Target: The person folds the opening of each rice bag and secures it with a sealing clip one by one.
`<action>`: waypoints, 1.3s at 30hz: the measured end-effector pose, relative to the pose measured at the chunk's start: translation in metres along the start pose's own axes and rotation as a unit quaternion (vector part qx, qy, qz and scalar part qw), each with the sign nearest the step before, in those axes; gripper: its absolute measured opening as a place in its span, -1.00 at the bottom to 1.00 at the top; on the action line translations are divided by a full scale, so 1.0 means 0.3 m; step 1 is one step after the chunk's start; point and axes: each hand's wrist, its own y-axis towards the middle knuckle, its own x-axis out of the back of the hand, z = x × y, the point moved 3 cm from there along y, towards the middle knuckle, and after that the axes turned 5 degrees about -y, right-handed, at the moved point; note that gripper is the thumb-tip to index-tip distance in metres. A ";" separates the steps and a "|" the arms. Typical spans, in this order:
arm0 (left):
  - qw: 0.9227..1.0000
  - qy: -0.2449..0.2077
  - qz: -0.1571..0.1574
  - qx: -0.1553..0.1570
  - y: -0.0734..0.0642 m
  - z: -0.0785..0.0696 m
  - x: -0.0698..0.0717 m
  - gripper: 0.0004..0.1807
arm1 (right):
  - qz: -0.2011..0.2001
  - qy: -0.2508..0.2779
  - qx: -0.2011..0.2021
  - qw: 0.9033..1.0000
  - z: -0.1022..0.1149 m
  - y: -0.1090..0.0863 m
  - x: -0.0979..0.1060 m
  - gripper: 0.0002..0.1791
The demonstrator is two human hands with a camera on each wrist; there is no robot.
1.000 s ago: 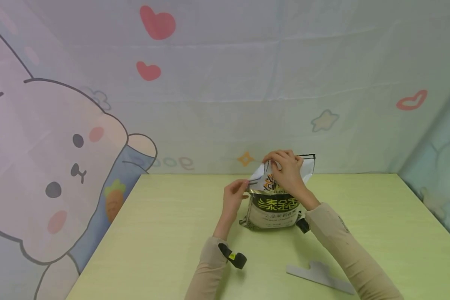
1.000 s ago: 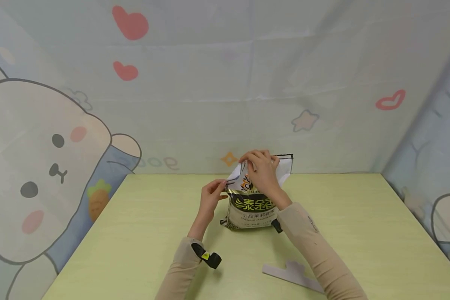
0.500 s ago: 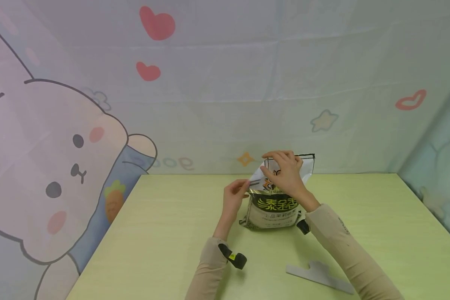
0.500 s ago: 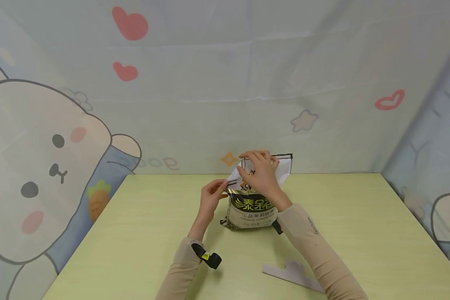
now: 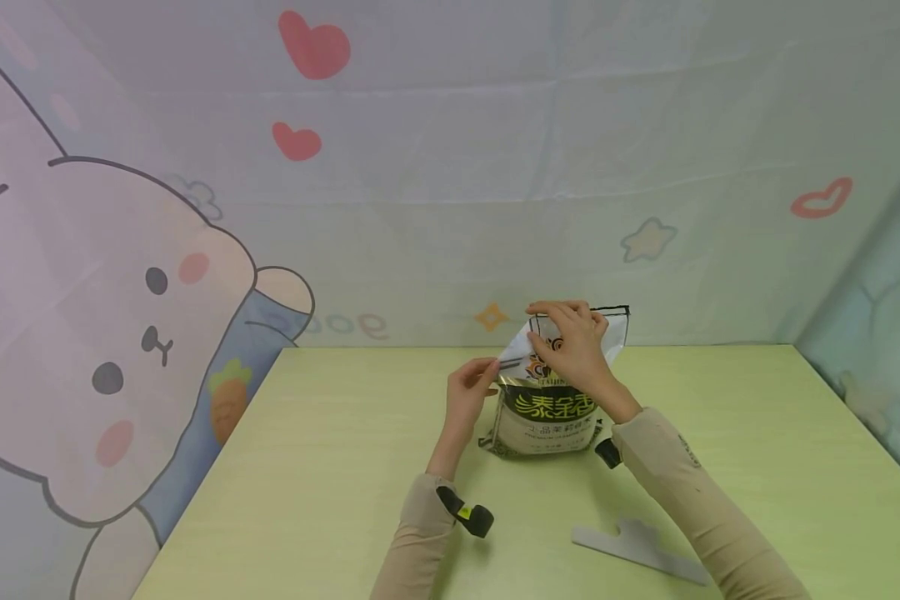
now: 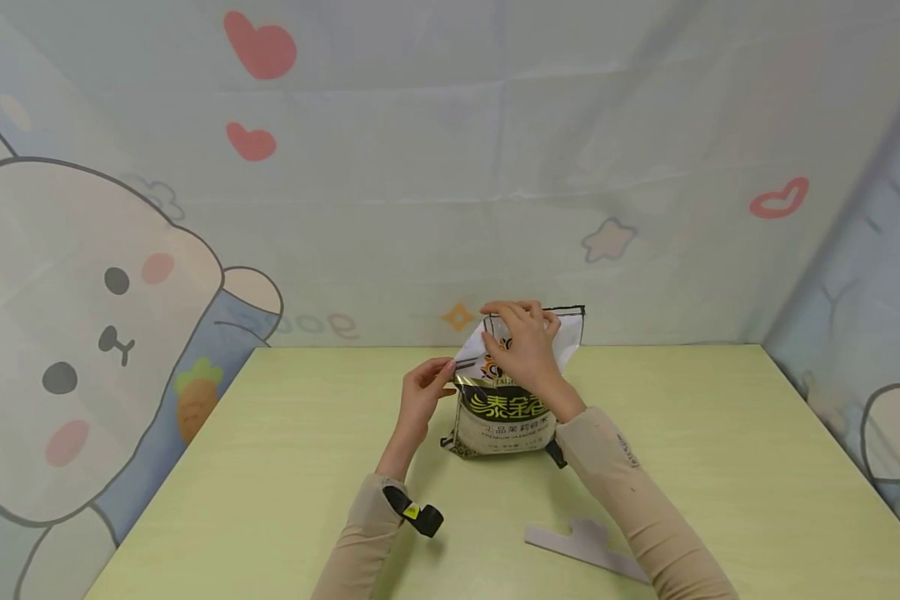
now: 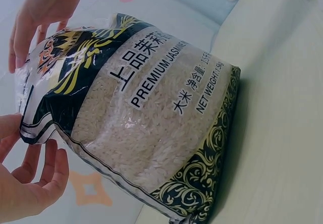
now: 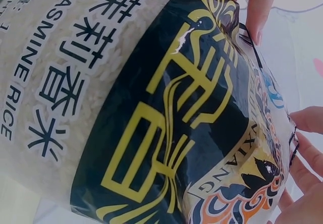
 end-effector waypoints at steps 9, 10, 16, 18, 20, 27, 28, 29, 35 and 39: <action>1.000 -0.001 0.005 0.000 -0.006 -0.005 0.004 -0.74 | -0.001 0.002 0.001 1.000 0.009 -0.004 0.006 -0.68; 1.000 -0.001 0.006 -0.001 -0.006 -0.005 0.005 -0.74 | 0.000 0.003 0.001 1.000 0.009 -0.004 0.006 -0.68; 1.000 -0.001 0.008 -0.004 -0.009 -0.008 0.005 -0.75 | 0.002 0.006 0.000 1.000 0.009 -0.006 0.008 -0.68; 1.000 0.000 0.009 -0.003 -0.011 -0.007 0.004 -0.75 | 0.001 0.007 0.000 1.000 0.009 -0.006 0.009 -0.69; 1.000 -0.001 0.009 -0.003 -0.011 -0.005 0.003 -0.75 | 0.000 0.008 0.002 1.000 0.009 -0.007 0.010 -0.68; 1.000 -0.005 0.009 -0.005 -0.013 -0.005 0.000 -0.75 | -0.005 0.006 0.003 1.000 0.005 -0.013 0.012 -0.68; 1.000 -0.006 0.009 -0.005 -0.013 -0.005 0.001 -0.75 | -0.005 0.008 0.003 1.000 0.006 -0.014 0.014 -0.68; 1.000 -0.006 0.009 -0.005 -0.014 -0.005 0.001 -0.75 | -0.005 0.009 0.003 1.000 0.007 -0.015 0.014 -0.68; 1.000 -0.007 0.012 -0.003 -0.021 -0.006 0.004 -0.75 | -0.001 0.011 -0.001 1.000 0.014 -0.022 0.018 -0.67; 1.000 -0.009 0.013 -0.004 -0.027 -0.006 0.005 -0.75 | -0.002 0.004 -0.001 1.000 0.014 -0.027 0.018 -0.66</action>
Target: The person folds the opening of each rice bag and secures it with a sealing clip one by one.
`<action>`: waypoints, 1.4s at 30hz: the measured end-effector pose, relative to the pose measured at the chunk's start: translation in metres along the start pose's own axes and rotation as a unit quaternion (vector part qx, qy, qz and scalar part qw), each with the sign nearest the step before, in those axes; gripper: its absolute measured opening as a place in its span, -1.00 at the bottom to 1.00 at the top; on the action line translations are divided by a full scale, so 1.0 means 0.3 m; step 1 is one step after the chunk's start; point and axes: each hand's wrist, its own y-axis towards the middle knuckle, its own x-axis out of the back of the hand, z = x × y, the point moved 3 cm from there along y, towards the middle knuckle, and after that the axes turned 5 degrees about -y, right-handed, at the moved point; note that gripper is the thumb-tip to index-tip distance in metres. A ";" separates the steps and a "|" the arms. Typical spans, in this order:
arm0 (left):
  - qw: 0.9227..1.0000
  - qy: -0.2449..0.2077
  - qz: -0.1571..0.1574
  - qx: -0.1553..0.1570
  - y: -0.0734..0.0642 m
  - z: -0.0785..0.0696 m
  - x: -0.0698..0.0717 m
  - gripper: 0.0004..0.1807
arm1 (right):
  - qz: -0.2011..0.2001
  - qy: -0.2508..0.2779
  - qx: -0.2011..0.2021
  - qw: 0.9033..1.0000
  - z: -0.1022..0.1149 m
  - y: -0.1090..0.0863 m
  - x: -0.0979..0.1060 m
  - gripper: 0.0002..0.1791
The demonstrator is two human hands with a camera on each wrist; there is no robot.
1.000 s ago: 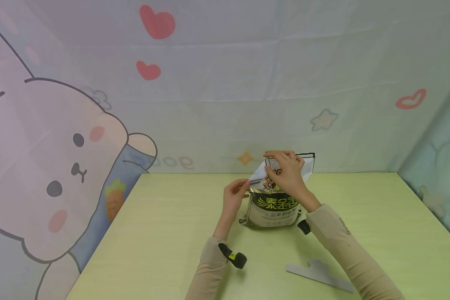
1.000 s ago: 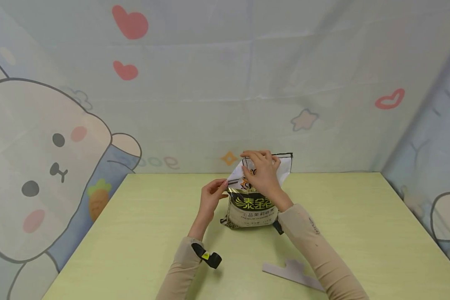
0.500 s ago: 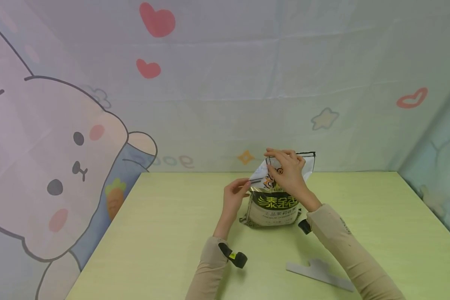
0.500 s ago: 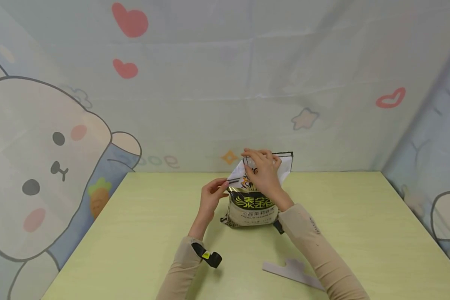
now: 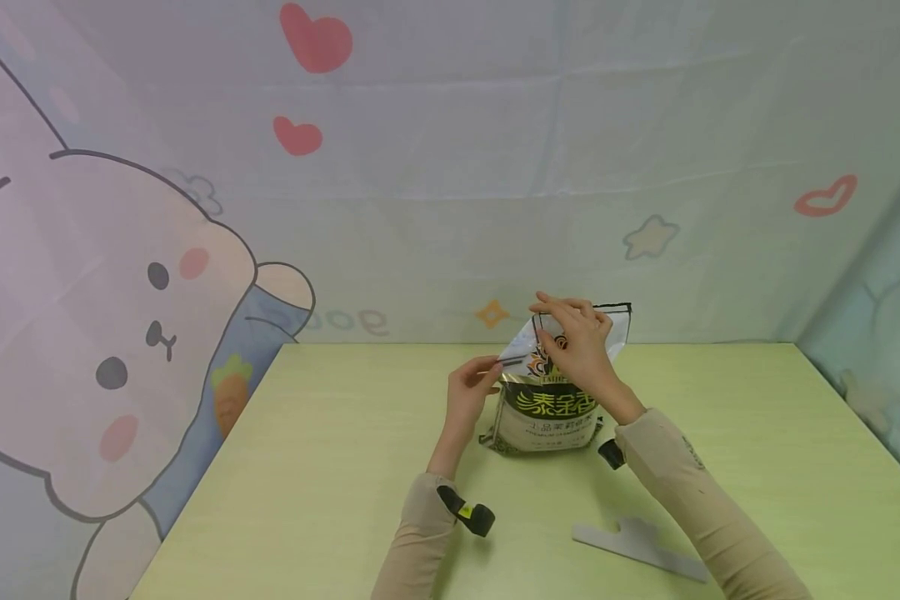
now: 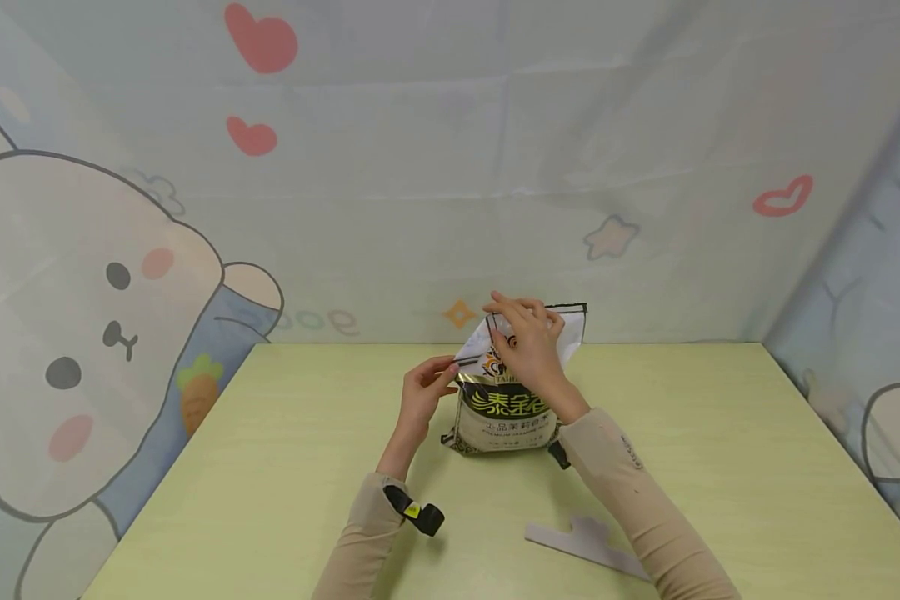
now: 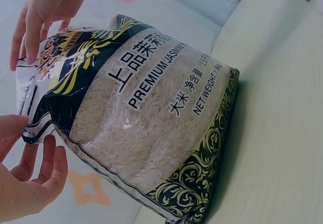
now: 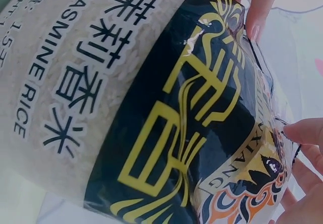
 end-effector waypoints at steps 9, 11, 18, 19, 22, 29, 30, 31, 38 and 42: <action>1.000 -0.005 -0.016 0.000 -0.005 -0.002 -0.003 -0.75 | 0.003 -0.017 0.000 1.000 -0.011 -0.019 0.009 -0.56; 1.000 -0.006 -0.018 -0.001 -0.006 -0.002 -0.003 -0.75 | -0.001 -0.021 0.001 1.000 -0.012 -0.024 0.013 -0.54; 1.000 -0.009 -0.026 -0.002 -0.011 -0.007 -0.008 -0.76 | -0.022 -0.029 0.004 0.999 -0.009 -0.045 0.028 -0.48; 1.000 -0.010 -0.028 -0.003 -0.012 -0.007 -0.008 -0.76 | -0.027 -0.027 0.006 0.999 -0.005 -0.050 0.033 -0.47; 0.999 -0.014 -0.033 -0.004 -0.015 -0.007 -0.009 -0.77 | -0.038 -0.021 0.014 0.999 0.004 -0.071 0.046 -0.46; 0.999 -0.017 -0.036 -0.005 -0.017 -0.007 -0.011 -0.76 | -0.044 -0.008 0.025 0.999 0.010 -0.113 0.068 -0.45; 0.999 -0.016 -0.035 -0.004 -0.017 -0.007 -0.010 -0.76 | -0.043 -0.008 0.025 0.999 0.010 -0.118 0.070 -0.45; 0.999 -0.016 -0.035 -0.003 -0.017 -0.007 -0.010 -0.76 | -0.039 -0.007 0.025 0.999 0.009 -0.124 0.072 -0.44; 0.999 -0.018 -0.033 0.010 -0.019 -0.004 -0.007 -0.76 | -0.033 -0.003 0.036 0.999 0.010 -0.168 0.089 -0.45; 0.999 -0.019 -0.032 0.009 -0.019 -0.005 -0.007 -0.75 | -0.035 -0.009 0.043 0.998 0.011 -0.186 0.098 -0.45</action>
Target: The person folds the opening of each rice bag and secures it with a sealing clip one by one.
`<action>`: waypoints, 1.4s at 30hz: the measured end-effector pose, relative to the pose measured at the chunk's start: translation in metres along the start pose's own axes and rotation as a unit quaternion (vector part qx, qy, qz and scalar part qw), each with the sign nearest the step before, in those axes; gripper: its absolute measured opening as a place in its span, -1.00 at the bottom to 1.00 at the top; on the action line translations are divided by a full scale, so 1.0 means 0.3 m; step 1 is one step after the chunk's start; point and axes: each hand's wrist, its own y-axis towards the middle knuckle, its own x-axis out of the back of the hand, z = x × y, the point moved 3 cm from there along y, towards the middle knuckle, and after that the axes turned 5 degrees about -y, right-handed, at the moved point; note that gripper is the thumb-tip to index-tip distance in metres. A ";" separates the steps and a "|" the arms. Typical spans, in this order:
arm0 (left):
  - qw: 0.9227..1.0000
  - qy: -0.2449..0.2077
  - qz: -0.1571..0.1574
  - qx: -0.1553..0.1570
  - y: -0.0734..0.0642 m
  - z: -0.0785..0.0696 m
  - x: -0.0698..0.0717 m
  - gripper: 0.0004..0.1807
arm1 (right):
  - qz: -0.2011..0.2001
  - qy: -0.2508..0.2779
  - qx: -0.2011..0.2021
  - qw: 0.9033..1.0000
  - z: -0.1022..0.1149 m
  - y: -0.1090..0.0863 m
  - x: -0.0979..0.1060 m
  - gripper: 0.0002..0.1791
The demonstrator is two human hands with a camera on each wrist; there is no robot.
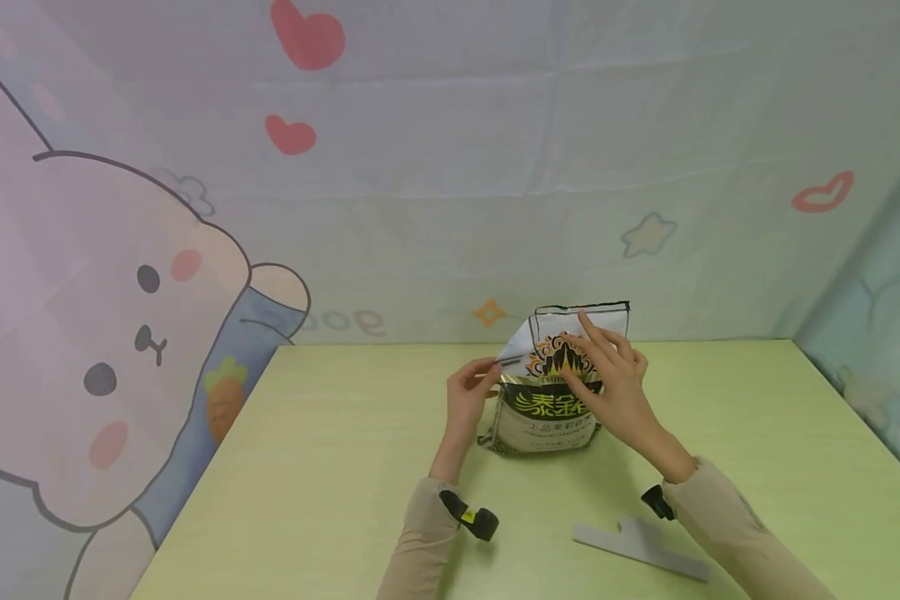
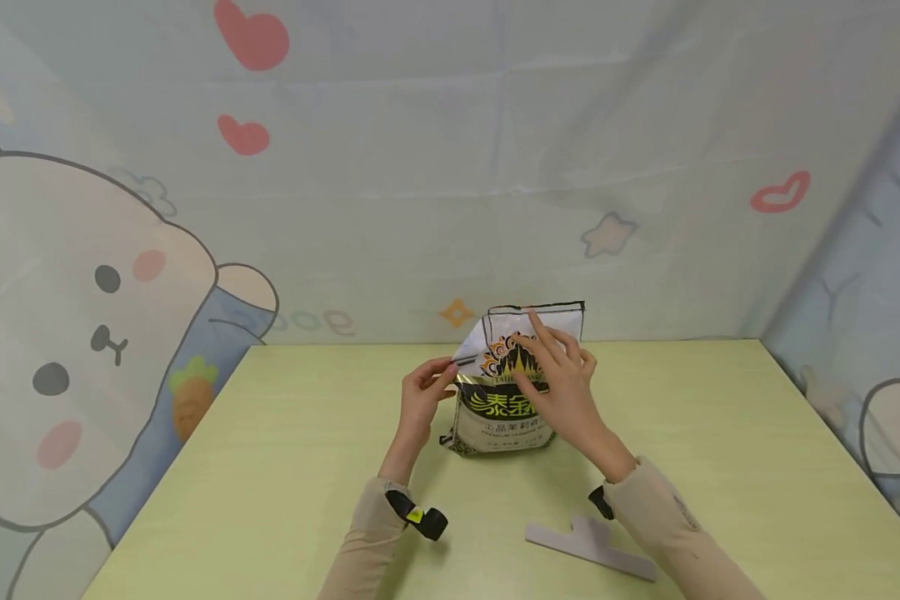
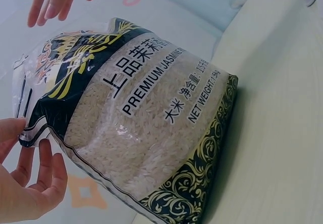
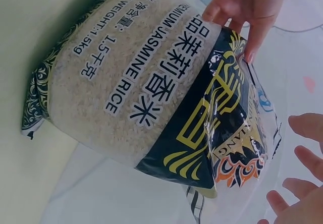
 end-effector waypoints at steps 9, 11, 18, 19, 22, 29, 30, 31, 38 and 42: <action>1.000 0.000 0.001 0.002 -0.004 -0.002 0.001 -0.75 | 0.027 -0.027 0.021 0.999 0.017 -0.040 0.034 -0.43; 1.000 0.000 0.000 0.005 -0.006 -0.001 0.000 -0.75 | 0.034 -0.034 0.028 0.998 0.022 -0.052 0.045 -0.44; 1.000 -0.003 -0.001 0.001 -0.013 0.006 0.003 -0.74 | 0.048 -0.043 0.046 0.997 0.020 -0.099 0.079 -0.45; 1.000 -0.003 -0.002 -0.001 -0.013 0.007 0.003 -0.74 | 0.052 -0.044 0.046 0.997 0.018 -0.106 0.084 -0.45; 1.000 -0.004 -0.004 0.000 -0.006 0.020 0.005 -0.74 | 0.063 -0.048 0.047 0.996 0.013 -0.127 0.098 -0.51; 1.000 -0.009 -0.007 -0.005 0.025 0.084 0.013 -0.72 | 0.095 -0.073 0.064 0.991 0.010 -0.188 0.125 -0.62; 1.000 -0.005 -0.008 -0.007 0.020 0.074 0.011 -0.72 | 0.101 -0.075 0.064 0.990 0.011 -0.197 0.127 -0.60; 1.000 -0.002 -0.008 -0.009 0.015 0.064 0.009 -0.73 | 0.108 -0.077 0.063 0.989 0.013 -0.206 0.128 -0.57; 1.000 -0.001 -0.001 -0.015 -0.010 0.015 0.003 -0.73 | 0.125 -0.072 0.052 0.988 0.044 -0.254 0.143 -0.38; 1.000 -0.003 -0.002 -0.016 -0.006 0.025 0.001 -0.73 | 0.134 -0.074 0.051 0.987 0.063 -0.266 0.150 -0.34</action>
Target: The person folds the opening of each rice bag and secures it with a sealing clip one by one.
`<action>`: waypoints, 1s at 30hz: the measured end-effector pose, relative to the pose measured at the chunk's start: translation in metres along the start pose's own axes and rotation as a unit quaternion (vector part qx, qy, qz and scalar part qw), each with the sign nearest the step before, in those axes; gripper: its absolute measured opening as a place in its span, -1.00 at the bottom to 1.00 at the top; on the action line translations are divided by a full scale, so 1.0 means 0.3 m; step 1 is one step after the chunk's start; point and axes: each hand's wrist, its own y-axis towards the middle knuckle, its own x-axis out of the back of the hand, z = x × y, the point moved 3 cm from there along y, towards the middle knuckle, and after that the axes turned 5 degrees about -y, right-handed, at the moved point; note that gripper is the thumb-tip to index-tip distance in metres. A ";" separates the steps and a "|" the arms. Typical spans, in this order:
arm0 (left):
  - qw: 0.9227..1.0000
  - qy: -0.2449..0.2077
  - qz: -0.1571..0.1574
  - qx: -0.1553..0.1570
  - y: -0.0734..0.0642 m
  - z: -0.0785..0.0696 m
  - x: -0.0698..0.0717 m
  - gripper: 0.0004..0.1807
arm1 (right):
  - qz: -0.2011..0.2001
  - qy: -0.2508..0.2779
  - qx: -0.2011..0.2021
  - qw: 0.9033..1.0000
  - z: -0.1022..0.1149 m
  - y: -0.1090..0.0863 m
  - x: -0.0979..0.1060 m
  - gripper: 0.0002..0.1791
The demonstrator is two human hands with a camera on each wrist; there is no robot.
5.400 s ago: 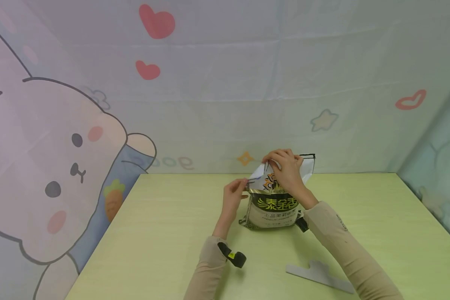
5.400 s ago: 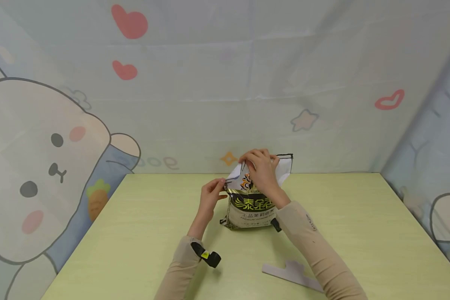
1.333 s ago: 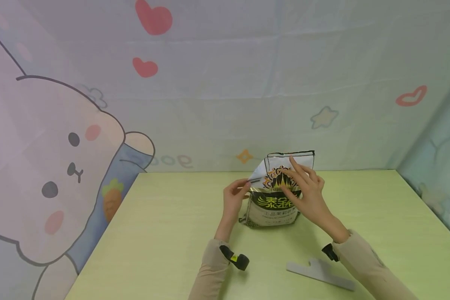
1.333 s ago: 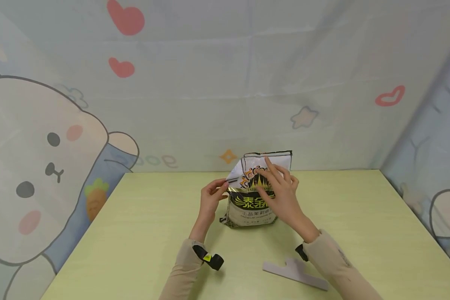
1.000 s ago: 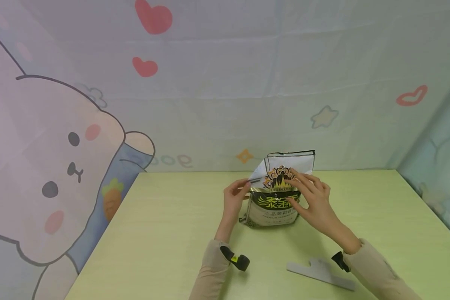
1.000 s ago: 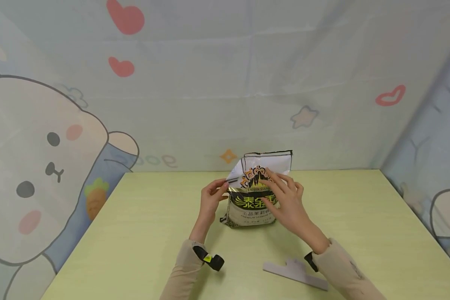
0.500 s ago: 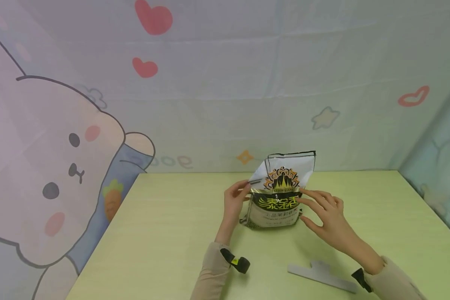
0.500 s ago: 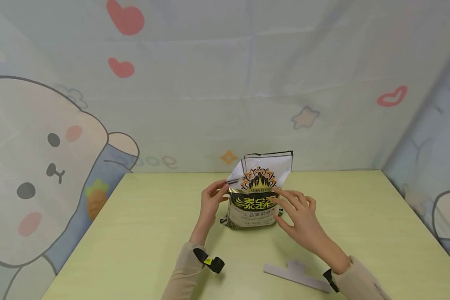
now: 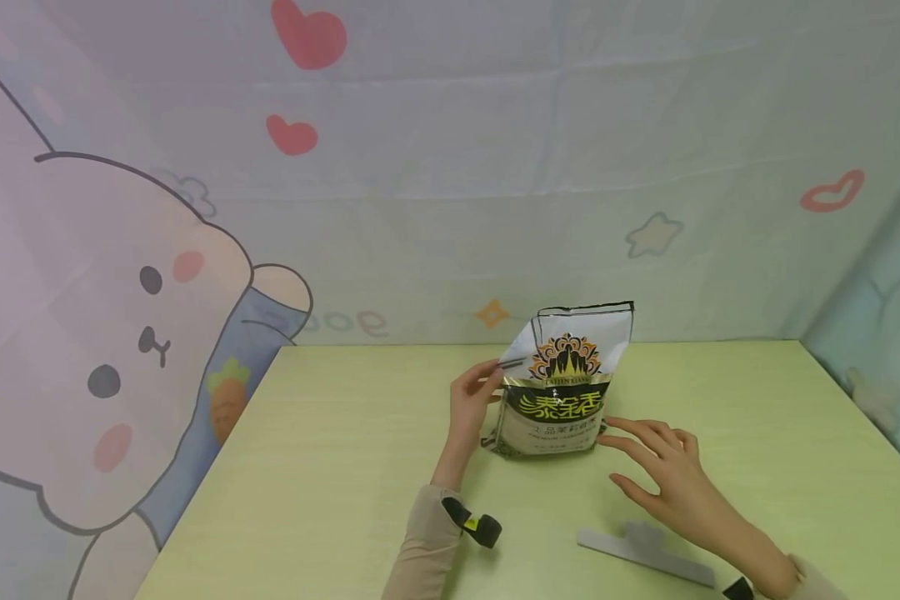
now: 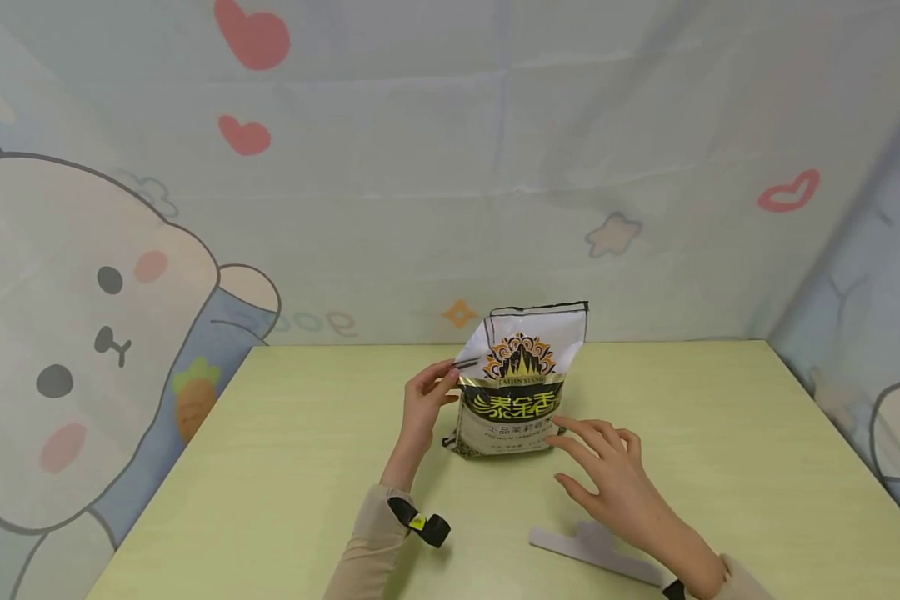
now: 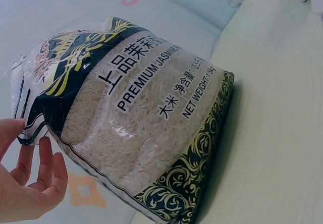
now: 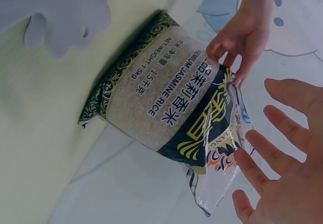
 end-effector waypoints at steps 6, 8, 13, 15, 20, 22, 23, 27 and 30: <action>1.000 -0.005 -0.002 0.007 0.001 0.009 -0.004 -0.73 | 0.011 -0.008 -0.001 1.000 0.014 -0.030 0.001 -0.35; 1.000 -0.008 -0.002 0.012 0.002 0.012 -0.004 -0.73 | 0.015 -0.011 -0.005 1.000 0.016 -0.041 -0.002 -0.34; 1.000 -0.014 -0.004 0.017 -0.002 0.013 -0.002 -0.72 | 0.026 -0.016 -0.007 1.000 0.020 -0.069 -0.015 -0.35; 1.000 -0.015 -0.005 0.016 -0.004 0.010 -0.002 -0.72 | 0.028 -0.017 -0.005 0.999 0.019 -0.079 -0.019 -0.46; 1.000 -0.016 -0.005 0.011 -0.007 -0.002 -0.004 -0.73 | 0.033 -0.032 -0.003 0.999 0.013 -0.101 -0.028 -0.48; 1.000 -0.016 -0.005 0.011 -0.008 -0.004 -0.005 -0.73 | 0.034 -0.046 -0.001 0.998 0.009 -0.112 -0.033 -0.38; 1.000 -0.016 -0.005 0.011 -0.008 -0.005 -0.005 -0.73 | 0.036 -0.053 0.000 0.998 0.006 -0.118 -0.036 -0.37; 1.000 -0.014 -0.005 0.013 -0.009 -0.006 -0.006 -0.73 | 0.043 -0.073 0.011 0.996 -0.007 -0.146 -0.048 -0.42; 1.000 -0.014 -0.004 0.013 -0.008 -0.006 -0.007 -0.73 | 0.044 -0.077 0.026 0.996 -0.019 -0.163 -0.058 -0.62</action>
